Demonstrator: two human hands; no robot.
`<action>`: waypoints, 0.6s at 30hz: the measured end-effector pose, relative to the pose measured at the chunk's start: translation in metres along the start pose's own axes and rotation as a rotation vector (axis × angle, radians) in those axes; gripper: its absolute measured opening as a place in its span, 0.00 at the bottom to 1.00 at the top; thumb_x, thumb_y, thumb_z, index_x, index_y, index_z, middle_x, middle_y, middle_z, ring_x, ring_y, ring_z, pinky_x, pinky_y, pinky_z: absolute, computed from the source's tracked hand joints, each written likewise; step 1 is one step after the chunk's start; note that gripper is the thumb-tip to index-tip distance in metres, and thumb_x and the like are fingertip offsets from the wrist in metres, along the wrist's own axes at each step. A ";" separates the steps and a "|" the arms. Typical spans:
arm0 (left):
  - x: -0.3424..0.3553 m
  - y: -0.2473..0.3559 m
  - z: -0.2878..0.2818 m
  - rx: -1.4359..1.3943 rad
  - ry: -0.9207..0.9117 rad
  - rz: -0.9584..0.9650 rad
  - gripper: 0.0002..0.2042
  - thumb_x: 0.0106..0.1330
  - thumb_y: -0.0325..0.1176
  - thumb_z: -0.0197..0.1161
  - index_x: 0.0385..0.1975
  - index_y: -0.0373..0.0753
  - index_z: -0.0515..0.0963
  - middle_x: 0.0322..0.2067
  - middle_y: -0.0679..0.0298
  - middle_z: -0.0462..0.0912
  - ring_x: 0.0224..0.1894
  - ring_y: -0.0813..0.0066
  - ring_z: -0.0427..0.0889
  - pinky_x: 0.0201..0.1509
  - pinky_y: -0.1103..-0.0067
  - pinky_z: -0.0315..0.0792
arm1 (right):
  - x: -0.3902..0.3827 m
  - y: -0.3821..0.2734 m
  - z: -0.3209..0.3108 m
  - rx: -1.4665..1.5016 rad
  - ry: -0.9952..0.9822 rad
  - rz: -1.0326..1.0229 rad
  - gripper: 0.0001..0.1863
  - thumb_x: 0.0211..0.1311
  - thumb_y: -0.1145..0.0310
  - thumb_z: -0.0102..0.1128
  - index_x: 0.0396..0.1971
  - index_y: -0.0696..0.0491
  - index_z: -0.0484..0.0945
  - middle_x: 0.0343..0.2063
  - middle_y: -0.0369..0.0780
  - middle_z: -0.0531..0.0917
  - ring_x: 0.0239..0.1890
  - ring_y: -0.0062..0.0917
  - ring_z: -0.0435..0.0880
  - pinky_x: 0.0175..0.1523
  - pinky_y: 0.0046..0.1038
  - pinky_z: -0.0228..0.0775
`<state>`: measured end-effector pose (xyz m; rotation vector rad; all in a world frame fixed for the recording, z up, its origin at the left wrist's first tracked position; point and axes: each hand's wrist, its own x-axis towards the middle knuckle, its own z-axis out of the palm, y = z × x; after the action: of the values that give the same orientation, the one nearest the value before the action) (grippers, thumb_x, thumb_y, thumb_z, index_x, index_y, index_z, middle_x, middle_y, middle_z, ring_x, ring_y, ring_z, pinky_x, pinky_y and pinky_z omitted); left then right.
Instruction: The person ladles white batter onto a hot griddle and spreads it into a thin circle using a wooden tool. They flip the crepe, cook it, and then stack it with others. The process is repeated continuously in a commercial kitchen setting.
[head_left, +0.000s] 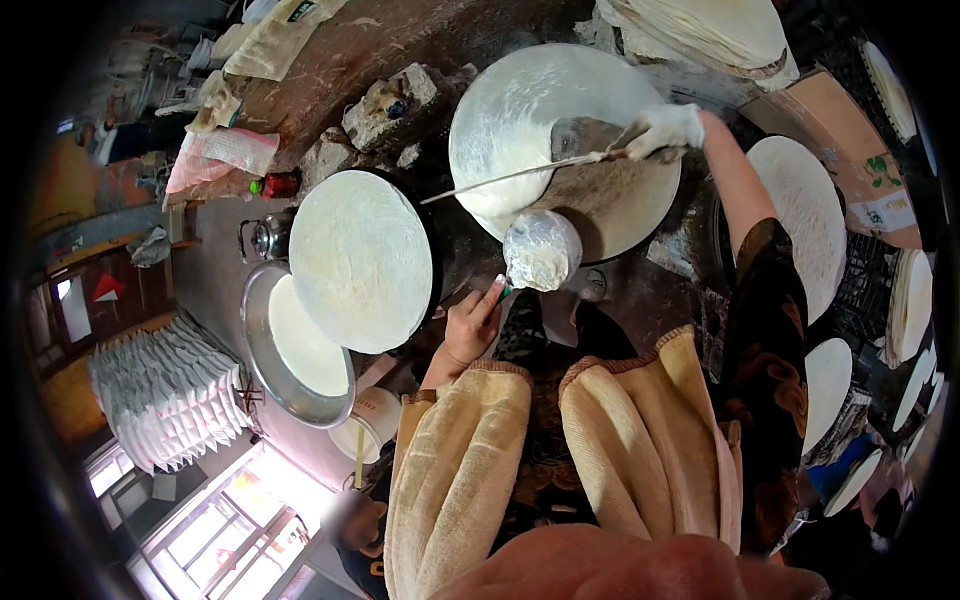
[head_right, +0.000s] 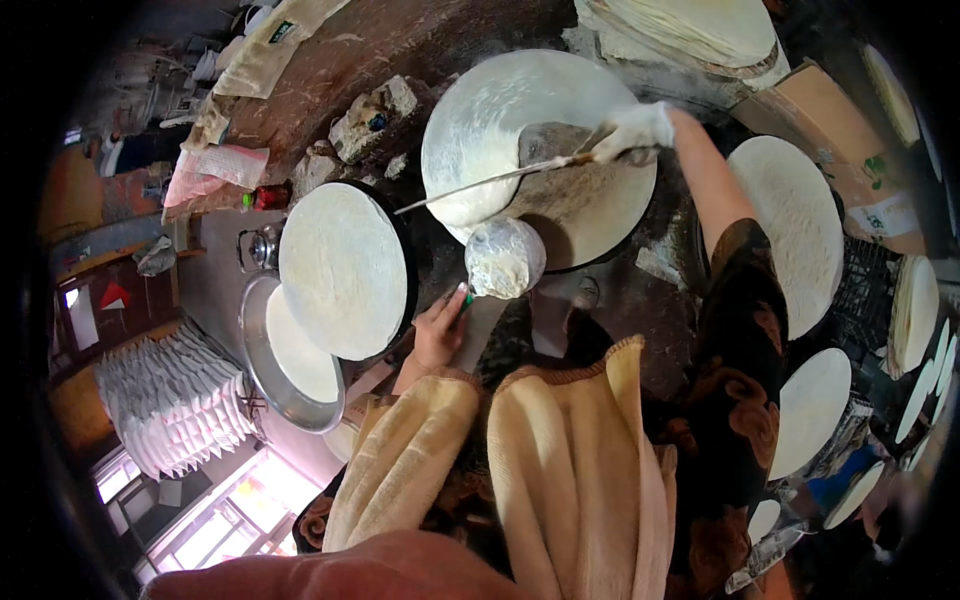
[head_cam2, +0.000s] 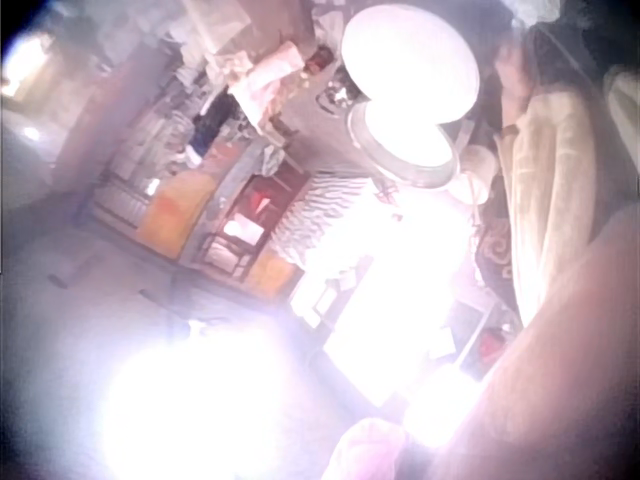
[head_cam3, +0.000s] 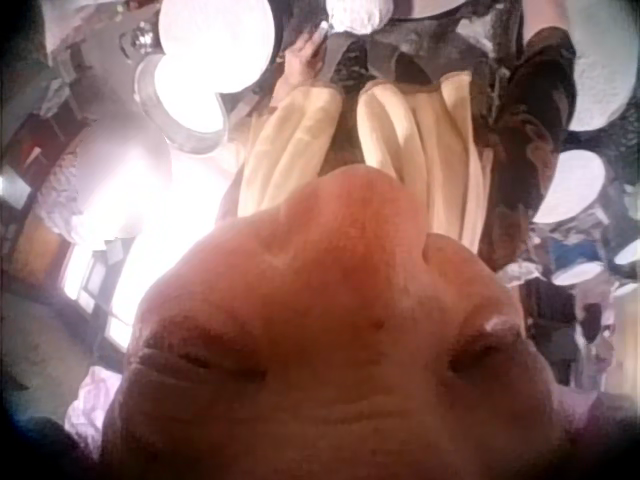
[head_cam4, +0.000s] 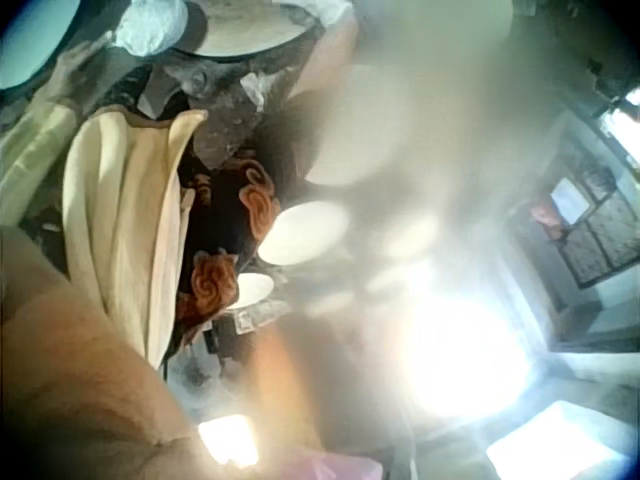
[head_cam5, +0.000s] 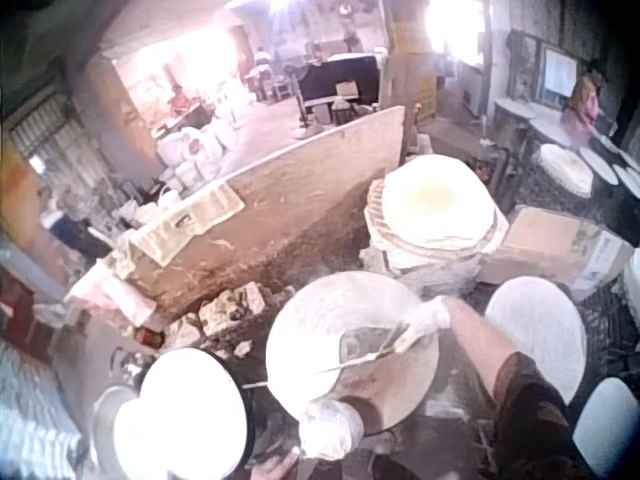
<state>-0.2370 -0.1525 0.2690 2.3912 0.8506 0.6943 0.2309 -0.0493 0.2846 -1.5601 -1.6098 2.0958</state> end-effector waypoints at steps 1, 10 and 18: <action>0.007 0.004 -0.006 -0.038 0.034 0.010 0.29 0.49 0.17 0.63 0.55 0.40 0.72 0.26 0.55 0.75 0.23 0.57 0.76 0.26 0.72 0.72 | -0.009 -0.009 -0.011 -0.004 0.011 0.050 0.26 0.52 0.60 0.64 0.52 0.53 0.77 0.18 0.32 0.76 0.15 0.14 0.69 0.17 0.22 0.60; 0.061 0.015 -0.066 -0.869 0.731 -0.665 0.20 0.61 0.20 0.57 0.54 0.37 0.68 0.20 0.68 0.72 0.14 0.86 0.65 0.15 0.88 0.56 | -0.001 -0.033 -0.005 -0.407 0.063 0.045 0.24 0.52 0.54 0.61 0.45 0.54 0.80 0.20 0.34 0.77 0.15 0.18 0.69 0.19 0.22 0.60; 0.059 -0.017 -0.101 -1.693 0.902 -0.620 0.05 0.70 0.28 0.51 0.33 0.34 0.66 0.24 0.67 0.67 0.15 0.87 0.59 0.14 0.89 0.57 | -0.021 0.035 -0.023 -0.082 0.400 0.130 0.18 0.47 0.57 0.66 0.30 0.56 0.79 0.14 0.32 0.73 0.11 0.17 0.66 0.15 0.23 0.54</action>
<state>-0.2655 -0.0721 0.3509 0.2487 0.6884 1.3890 0.2742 -0.0617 0.2739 -2.0016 -1.4997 1.6416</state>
